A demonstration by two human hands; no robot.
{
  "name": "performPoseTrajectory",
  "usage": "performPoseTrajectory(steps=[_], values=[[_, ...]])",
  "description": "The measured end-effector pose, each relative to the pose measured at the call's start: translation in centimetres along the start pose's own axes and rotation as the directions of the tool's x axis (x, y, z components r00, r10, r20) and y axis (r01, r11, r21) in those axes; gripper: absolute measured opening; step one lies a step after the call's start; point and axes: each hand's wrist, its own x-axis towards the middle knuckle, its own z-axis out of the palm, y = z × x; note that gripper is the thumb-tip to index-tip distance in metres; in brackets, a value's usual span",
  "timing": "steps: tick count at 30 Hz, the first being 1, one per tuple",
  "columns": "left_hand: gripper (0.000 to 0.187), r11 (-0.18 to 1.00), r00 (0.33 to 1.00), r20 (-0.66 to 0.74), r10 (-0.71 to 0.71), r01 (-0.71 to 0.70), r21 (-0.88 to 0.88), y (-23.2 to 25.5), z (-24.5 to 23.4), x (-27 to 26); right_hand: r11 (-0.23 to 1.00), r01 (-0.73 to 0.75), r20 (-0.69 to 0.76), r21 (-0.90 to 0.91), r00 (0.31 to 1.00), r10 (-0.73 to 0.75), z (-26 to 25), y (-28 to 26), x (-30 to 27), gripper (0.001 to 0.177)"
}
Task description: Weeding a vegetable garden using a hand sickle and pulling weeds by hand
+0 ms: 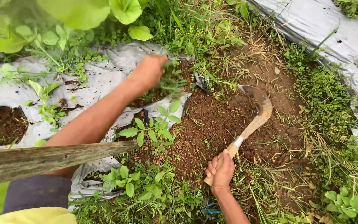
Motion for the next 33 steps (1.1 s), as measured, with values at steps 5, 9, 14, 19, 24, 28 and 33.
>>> performPoseTrajectory(steps=[5,9,14,19,24,28,33], values=[[0.010,0.958,0.863,-0.433,0.261,-0.287,0.006,-0.2,-4.7,-0.1,0.999,0.016,0.012,-0.048,1.000,-0.015,-0.2,0.0,-0.1,0.041],[0.015,0.905,0.874,-0.290,0.390,-0.306,0.296,1.2,-8.7,-5.3,0.999,0.007,0.002,-0.045,1.000,-0.007,0.0,0.0,-0.2,0.040],[0.036,0.847,1.000,0.002,-0.020,0.016,0.531,-2.3,-8.0,-10.2,1.000,0.004,0.001,-0.018,1.000,-0.004,0.3,-0.2,-0.2,0.038],[0.060,0.800,0.981,0.107,-0.162,0.067,0.596,-5.8,-5.5,-12.8,1.000,0.000,-0.003,-0.005,1.000,0.000,0.3,-0.2,-0.2,0.035],[0.049,0.817,0.994,0.109,0.005,-0.067,0.573,-5.2,-4.4,-13.0,0.999,-0.019,-0.032,-0.027,0.999,0.018,0.4,-0.2,-0.4,0.033],[0.015,0.836,0.994,0.041,0.104,-0.110,0.538,-6.9,-4.4,-11.7,1.000,-0.019,-0.021,-0.022,1.000,0.018,0.5,-0.2,-0.5,0.033],[0.018,0.967,0.988,-0.083,-0.128,0.105,-0.233,-6.1,-5.8,-12.2,0.999,-0.026,-0.032,-0.044,0.999,0.025,0.2,-0.1,-0.3,0.033]])
